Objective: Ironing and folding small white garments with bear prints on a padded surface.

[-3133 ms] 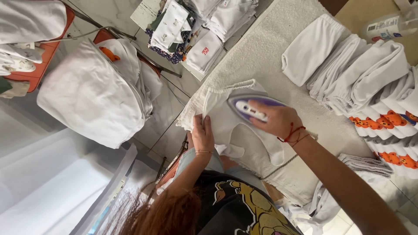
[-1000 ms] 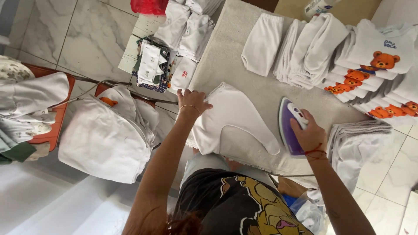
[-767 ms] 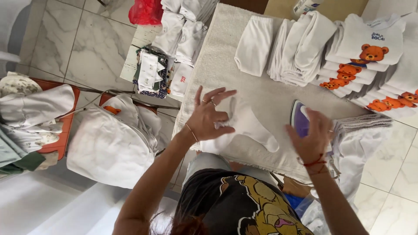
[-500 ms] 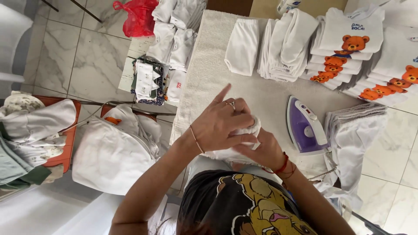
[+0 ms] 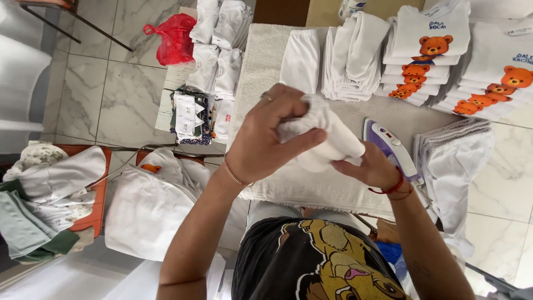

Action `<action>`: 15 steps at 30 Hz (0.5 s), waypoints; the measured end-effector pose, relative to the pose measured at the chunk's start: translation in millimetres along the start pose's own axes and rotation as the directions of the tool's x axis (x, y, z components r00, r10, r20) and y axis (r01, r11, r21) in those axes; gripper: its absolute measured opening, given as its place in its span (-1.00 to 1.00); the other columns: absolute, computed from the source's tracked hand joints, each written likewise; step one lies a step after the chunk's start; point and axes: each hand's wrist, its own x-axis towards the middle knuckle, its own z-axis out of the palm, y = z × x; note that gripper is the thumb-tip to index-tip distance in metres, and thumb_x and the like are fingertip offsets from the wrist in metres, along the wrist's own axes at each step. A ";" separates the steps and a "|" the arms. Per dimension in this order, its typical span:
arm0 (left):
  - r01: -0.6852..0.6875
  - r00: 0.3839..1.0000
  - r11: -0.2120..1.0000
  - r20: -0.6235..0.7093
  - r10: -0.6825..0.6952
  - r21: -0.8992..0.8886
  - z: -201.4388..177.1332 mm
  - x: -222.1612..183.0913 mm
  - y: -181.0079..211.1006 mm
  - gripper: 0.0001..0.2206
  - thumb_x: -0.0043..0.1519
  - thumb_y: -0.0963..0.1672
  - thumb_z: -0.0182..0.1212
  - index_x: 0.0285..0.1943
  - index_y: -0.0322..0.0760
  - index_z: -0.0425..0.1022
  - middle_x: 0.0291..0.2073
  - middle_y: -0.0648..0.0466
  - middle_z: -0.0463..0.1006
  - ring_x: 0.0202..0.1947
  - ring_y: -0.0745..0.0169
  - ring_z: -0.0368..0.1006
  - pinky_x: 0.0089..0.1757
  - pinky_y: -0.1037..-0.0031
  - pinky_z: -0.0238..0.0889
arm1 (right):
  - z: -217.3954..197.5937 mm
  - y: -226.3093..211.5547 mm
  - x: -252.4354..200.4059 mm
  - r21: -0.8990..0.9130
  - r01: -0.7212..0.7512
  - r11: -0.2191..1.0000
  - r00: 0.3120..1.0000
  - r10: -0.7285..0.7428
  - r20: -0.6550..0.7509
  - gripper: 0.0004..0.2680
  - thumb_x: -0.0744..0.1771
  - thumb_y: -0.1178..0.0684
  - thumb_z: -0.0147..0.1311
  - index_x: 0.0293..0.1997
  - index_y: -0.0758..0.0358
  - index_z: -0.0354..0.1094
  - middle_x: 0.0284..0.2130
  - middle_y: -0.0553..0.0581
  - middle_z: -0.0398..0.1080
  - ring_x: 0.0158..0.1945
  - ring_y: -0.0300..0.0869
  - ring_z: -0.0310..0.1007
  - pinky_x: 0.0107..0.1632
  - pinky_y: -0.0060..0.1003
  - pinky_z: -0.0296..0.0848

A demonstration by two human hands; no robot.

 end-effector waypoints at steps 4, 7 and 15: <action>0.267 0.948 0.964 -0.183 -0.259 0.015 -4.2 -56.1 -56.3 -0.74 0.01 -0.13 0.26 -0.42 -0.25 0.18 -0.48 0.09 0.19 -0.45 0.33 0.15 -0.29 0.51 0.11 | -23.3 -1.4 -11.5 -0.009 -0.110 0.994 0.994 0.110 -0.007 -0.78 0.13 0.16 0.18 -0.21 0.24 0.37 -0.41 0.11 0.42 -0.27 -0.21 0.32 -0.09 -0.23 0.26; 0.708 0.637 0.690 -0.285 -0.716 -0.152 -1.9 -117.2 -136.8 -0.75 0.00 -0.02 0.26 -0.39 -0.19 0.30 -0.61 0.16 0.31 -0.55 0.42 0.19 -0.42 0.57 0.11 | -22.1 40.8 -3.2 -0.175 -0.258 0.950 0.963 0.266 0.028 -0.80 0.13 0.04 0.19 -0.30 0.24 0.35 -0.48 0.19 0.41 -0.35 -0.11 0.36 -0.18 -0.20 0.28; 0.715 0.696 0.366 -0.553 -0.458 0.596 -6.4 -205.3 -237.4 -0.62 -0.13 0.13 0.27 -0.54 -0.17 0.41 -0.42 0.02 0.39 -0.36 -0.01 0.36 -0.30 0.33 0.21 | 18.0 148.7 0.9 -0.355 -0.446 0.822 0.895 0.402 -0.194 -0.79 0.23 -0.10 -0.03 -0.14 0.06 0.31 -0.17 0.05 0.36 -0.06 -0.11 0.31 -0.05 -0.26 0.30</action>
